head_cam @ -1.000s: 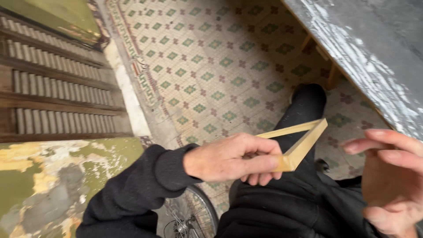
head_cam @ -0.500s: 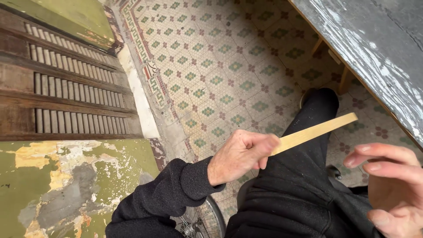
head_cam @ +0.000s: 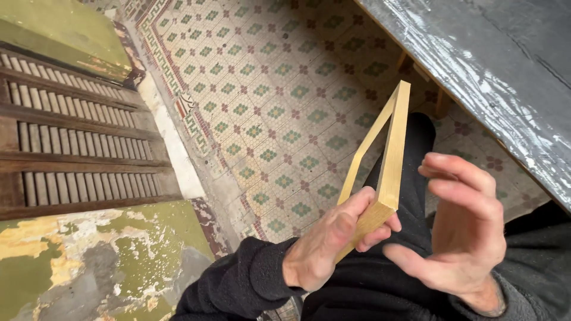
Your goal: Applying wood glue to the corners of wooden frame pieces and assembling them.
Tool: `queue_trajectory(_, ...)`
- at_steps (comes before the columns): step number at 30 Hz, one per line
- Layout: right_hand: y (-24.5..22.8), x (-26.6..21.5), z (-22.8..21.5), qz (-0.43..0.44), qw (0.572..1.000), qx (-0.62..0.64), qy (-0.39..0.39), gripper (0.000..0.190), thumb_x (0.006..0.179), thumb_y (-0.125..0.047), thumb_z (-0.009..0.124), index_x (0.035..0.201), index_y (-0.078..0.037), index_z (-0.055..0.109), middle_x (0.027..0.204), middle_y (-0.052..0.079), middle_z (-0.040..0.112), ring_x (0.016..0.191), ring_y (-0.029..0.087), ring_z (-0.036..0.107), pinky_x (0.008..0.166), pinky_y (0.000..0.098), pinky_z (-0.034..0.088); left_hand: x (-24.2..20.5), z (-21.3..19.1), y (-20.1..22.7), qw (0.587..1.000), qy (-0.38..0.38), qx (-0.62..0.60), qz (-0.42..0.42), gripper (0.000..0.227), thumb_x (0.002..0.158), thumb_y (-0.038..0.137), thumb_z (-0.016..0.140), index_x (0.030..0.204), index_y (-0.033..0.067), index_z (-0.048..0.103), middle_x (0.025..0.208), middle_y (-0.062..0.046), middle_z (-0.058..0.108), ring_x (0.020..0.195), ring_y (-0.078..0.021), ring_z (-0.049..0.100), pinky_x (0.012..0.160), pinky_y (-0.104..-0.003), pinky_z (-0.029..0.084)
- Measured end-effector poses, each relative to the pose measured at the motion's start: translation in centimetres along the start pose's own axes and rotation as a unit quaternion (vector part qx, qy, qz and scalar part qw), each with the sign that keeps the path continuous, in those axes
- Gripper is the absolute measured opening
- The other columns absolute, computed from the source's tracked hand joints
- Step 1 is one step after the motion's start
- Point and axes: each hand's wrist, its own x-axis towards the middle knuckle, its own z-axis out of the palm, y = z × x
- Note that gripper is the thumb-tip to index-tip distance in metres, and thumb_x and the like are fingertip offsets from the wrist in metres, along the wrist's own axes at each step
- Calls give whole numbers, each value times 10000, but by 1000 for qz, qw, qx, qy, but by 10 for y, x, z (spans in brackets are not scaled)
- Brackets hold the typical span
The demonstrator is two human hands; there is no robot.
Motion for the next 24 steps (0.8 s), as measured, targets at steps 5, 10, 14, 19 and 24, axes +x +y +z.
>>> queue_trajectory(5, 9, -32, -36, 216, 920, 322, 51, 893, 913, -543, 778, 1532, -14, 411, 1521, 188, 473, 1339, 278, 462, 1089, 456, 419, 6, 5, 8, 999, -12, -32, 31, 578, 1086, 510, 558, 1356, 8, 460, 1111, -16, 482, 1034, -90, 471, 963, -231, 418)
queue_trajectory(10, 11, -41, -47, 263, 825, 497, 53, 1047, 938, -664, 621, 1674, -2, 281, 1592, 187, 444, 1266, 276, 470, 1106, 469, 396, 23, 20, 8, 994, 35, -105, -6, 735, 832, 116, 705, 1472, 56, 351, 1049, 21, 421, 857, -57, 412, 782, -191, 405)
queue_trajectory(14, 3, -30, -44, 263, 893, 361, 49, 1024, 932, -715, 542, 1585, 39, 312, 1516, 272, 417, 1227, 340, 465, 1087, 521, 397, 29, 27, -7, 996, 62, -31, 51, 778, 830, 106, 797, 1480, 47, 373, 1037, 14, 417, 879, -59, 403, 798, -204, 397)
queue_trajectory(19, -7, -15, -37, 132, 989, 59, 6, 1117, 887, -896, 315, 1272, 143, 461, 1605, 358, 228, 1547, 396, 266, 1278, 559, 212, 22, 30, -11, 997, 44, -11, 56, 697, 917, 254, 754, 1461, -1, 402, 999, 9, 428, 849, -57, 404, 782, -204, 394)
queue_trajectory(24, -17, 6, -32, 169, 982, 61, -52, 1206, 880, -918, 286, 1294, 197, 484, 1634, 368, 165, 1595, 406, 147, 1352, 564, 121, 25, 34, 3, 999, 18, -45, 24, 761, 851, 289, 722, 1464, -4, 379, 1056, -8, 423, 875, -76, 396, 833, -231, 411)
